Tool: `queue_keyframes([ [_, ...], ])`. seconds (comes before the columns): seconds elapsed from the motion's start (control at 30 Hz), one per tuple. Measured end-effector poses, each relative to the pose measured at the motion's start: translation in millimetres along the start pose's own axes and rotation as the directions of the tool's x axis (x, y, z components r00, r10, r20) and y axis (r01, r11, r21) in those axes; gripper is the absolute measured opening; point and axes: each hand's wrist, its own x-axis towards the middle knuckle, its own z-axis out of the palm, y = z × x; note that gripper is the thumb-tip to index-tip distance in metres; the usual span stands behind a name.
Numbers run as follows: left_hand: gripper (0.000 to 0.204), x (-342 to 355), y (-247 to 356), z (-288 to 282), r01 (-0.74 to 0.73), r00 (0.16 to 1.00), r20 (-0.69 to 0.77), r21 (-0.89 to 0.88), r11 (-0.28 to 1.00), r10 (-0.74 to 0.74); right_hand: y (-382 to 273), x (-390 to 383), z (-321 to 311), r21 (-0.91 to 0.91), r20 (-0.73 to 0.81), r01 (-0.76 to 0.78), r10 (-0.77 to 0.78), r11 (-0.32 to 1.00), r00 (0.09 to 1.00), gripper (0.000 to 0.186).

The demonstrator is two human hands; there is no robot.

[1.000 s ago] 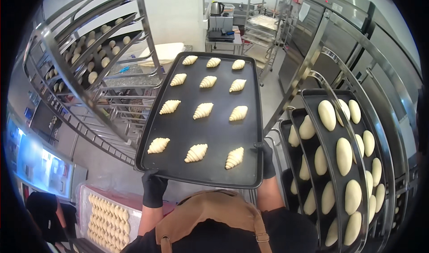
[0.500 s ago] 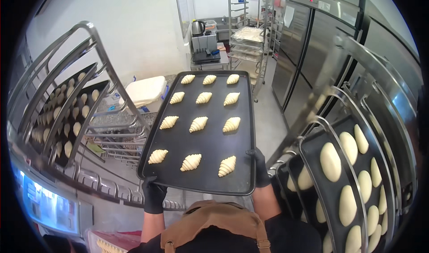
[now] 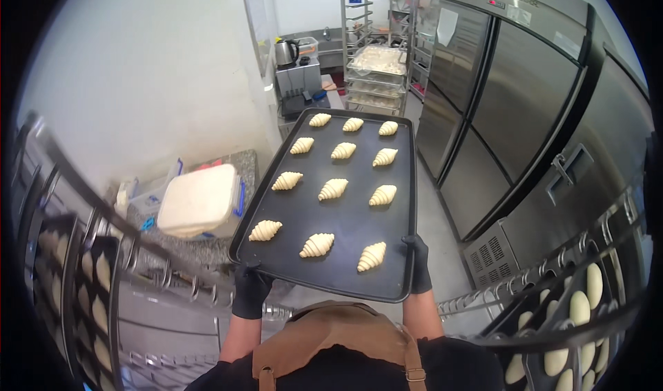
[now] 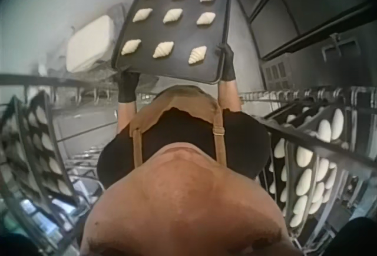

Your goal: Coating pieces of dough in flour and arranging them onto a baking tray, then transporting the tray to a rack.

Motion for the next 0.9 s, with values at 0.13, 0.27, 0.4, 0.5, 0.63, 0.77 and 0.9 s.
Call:
queue_keyframes([
  [0.13,0.054,-2.4,-4.0,-25.9,0.042,0.997,-0.055,-0.086,0.995,-0.047,-18.9,-24.7,21.3,-0.029,-0.003,0.02,-0.02,0.999,1.0,0.027],
  [0.27,0.054,-11.8,-6.4,14.5,-0.046,0.999,0.022,-0.082,0.996,0.047,-22.6,-25.4,22.7,-0.043,0.033,0.06,-0.059,0.997,0.998,0.023],
  [0.4,0.064,-1.5,-16.7,-33.7,0.038,0.994,0.11,-0.162,0.986,-0.021,-27.3,-18.4,15.9,-0.057,0.079,0.135,-0.13,0.989,0.988,0.019],
  [0.5,0.062,-6.4,-27.5,-17.5,-0.123,0.983,0.126,-0.11,0.986,0.137,-43.2,-29.2,17.9,-0.143,0.135,0.182,-0.162,0.973,0.977,0.021],
  [0.63,0.063,-9.2,-30.0,-10.6,-0.126,0.977,0.159,-0.122,0.985,0.145,-53.5,-47.9,42.6,-0.16,0.068,0.202,-0.193,0.966,0.979,0.021],
  [0.77,0.062,-12.0,-27.7,-15.7,-0.145,0.978,0.144,-0.061,0.988,0.153,-55.9,-55.1,47.7,-0.17,0.091,0.231,-0.218,0.958,0.972,0.021],
  [0.9,0.061,-15.7,-27.7,1.1,-0.15,0.975,0.16,-0.046,0.988,0.155,-58.6,-47.2,32.3,-0.206,0.129,0.253,-0.23,0.945,0.965,0.027],
])
